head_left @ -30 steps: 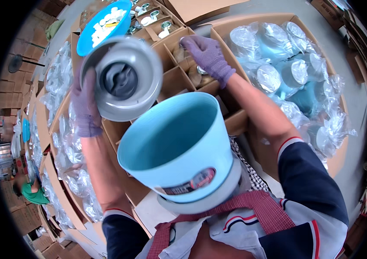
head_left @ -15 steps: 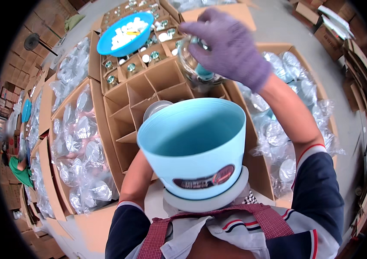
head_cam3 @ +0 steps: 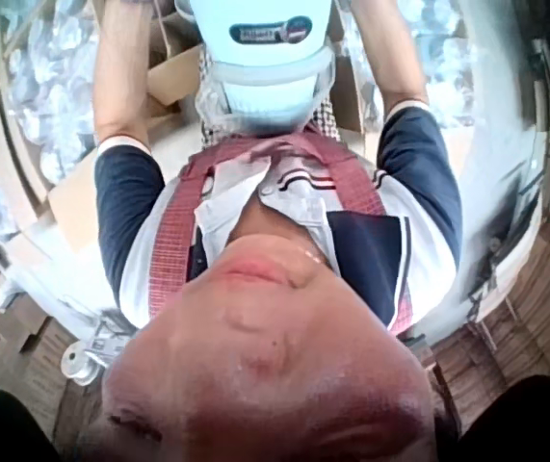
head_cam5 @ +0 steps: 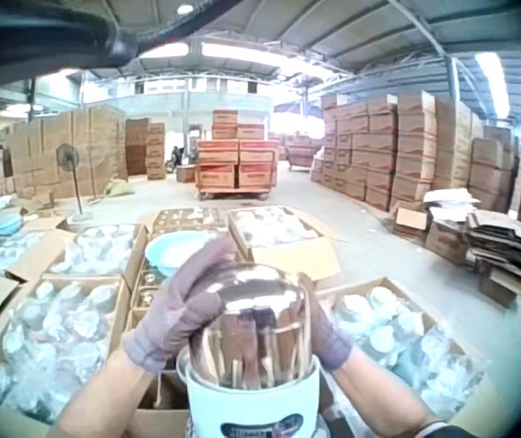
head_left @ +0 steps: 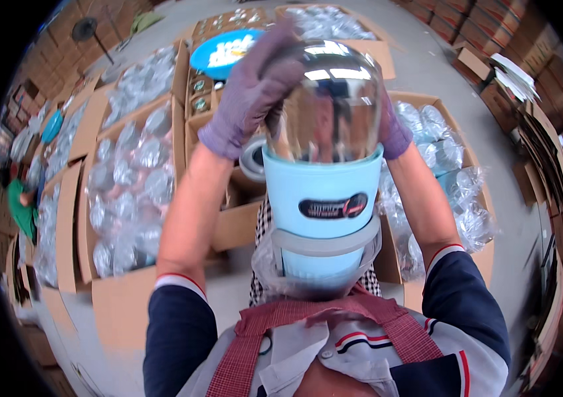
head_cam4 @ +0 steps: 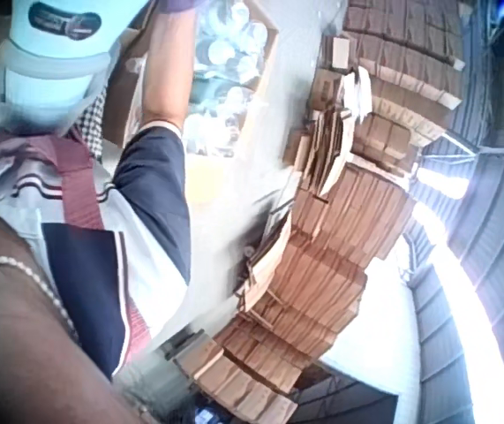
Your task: The person assembles and packs small kitchen appliances, likely rice cookers, into a cardboard box. They insert a stainless steel inner pot into a colored outer shell, secure the lid, and place the unit into a plastic bag. The person then arranges the packaged units into a divided cardboard box and closes the flaps.
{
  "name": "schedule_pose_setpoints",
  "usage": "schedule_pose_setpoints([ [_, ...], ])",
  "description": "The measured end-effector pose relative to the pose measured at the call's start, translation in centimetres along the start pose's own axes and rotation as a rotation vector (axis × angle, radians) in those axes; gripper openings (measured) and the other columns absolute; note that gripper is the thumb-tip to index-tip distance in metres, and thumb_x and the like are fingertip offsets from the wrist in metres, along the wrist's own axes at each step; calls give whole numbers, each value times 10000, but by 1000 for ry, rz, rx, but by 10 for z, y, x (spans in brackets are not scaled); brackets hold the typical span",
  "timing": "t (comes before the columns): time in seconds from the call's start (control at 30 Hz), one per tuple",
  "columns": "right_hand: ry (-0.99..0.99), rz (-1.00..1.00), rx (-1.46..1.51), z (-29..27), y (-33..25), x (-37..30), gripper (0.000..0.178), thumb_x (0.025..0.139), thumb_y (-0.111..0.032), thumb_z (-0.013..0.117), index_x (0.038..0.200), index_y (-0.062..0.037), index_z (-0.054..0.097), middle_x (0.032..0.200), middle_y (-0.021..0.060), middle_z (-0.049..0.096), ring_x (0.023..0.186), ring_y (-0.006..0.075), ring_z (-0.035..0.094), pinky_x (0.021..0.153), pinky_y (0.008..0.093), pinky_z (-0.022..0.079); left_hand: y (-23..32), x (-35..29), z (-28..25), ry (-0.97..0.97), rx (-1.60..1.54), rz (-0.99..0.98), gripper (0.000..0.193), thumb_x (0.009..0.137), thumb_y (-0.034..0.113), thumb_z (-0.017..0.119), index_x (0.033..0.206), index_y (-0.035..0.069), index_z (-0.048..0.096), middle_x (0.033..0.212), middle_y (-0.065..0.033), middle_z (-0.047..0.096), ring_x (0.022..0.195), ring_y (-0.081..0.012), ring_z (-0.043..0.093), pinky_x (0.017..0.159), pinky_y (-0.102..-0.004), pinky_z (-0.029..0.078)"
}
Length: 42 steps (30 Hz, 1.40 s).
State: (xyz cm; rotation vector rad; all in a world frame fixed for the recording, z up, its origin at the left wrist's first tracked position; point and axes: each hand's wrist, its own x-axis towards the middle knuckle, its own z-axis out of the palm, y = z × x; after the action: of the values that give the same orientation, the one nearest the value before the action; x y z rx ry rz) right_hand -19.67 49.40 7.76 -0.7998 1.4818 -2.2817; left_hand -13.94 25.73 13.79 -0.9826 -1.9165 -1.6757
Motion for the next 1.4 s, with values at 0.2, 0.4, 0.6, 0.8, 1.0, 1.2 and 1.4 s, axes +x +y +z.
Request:
schedule_pose_setpoints([
  [0.2, -20, 307, 190, 43, 63, -28, 902, 920, -712, 253, 1432, 27, 324, 1415, 189, 443, 1277, 323, 464, 1085, 390, 378, 1, -20, 11, -1025, 338, -322, 539, 766, 225, 719, 1274, 103, 582, 1232, -145, 593, 1131, -256, 570, 973, -352, 439],
  [0.4, 506, 319, 325, -9, 165, 4, 919, 883, -742, 346, 1417, 6, 352, 1306, 164, 493, 1210, 284, 492, 1039, 422, 396, -102, -59, -37, -153, -31, -663, 511, 818, 234, 675, 1285, 73, 545, 1276, -134, 562, 1139, -231, 559, 956, -394, 444],
  [0.6, 307, 260, 438, -37, 234, 45, 821, 933, -665, 313, 1404, 5, 367, 1252, 133, 513, 1153, 257, 511, 994, 404, 410, -261, -206, -41, 306, 627, -786, 697, 851, 339, 655, 1439, 87, 376, 1413, -183, 422, 1318, -286, 409, 1082, -509, 323],
  [0.8, 230, -218, 259, 9, 63, 61, 703, 990, -551, 263, 1394, 14, 375, 1212, 139, 554, 1137, 231, 541, 1025, 382, 392, -97, -35, -42, 352, 1, -101, 759, 800, 324, 723, 1410, 12, 396, 1332, -122, 511, 1199, -232, 516, 1008, -361, 419],
  [1.0, -70, -103, -24, 0, 70, 17, 627, 1015, -474, 236, 1234, 16, 561, 1200, 163, 624, 1118, 216, 591, 997, 308, 437, -62, -39, -33, -191, -85, -180, 610, 600, 295, 775, 1102, -30, 656, 1129, -149, 656, 1002, -243, 627, 910, -352, 468],
  [1.2, 82, -324, -352, 16, 46, 0, 565, 1012, -430, 299, 1101, 16, 635, 1137, 174, 642, 1029, 241, 619, 937, 351, 473, -41, -38, -29, -325, 36, -78, 479, 652, 215, 727, 1049, -45, 666, 1049, -164, 683, 942, -271, 652, 845, -345, 501],
  [1.4, 104, -367, -559, 19, 33, -27, 534, 1014, -320, 242, 858, 22, 622, 921, 203, 660, 895, 324, 622, 903, 385, 458, -47, -48, -12, -305, -32, -122, 423, 660, 205, 703, 1012, -27, 679, 1053, -162, 684, 957, -288, 658, 846, -366, 506],
])
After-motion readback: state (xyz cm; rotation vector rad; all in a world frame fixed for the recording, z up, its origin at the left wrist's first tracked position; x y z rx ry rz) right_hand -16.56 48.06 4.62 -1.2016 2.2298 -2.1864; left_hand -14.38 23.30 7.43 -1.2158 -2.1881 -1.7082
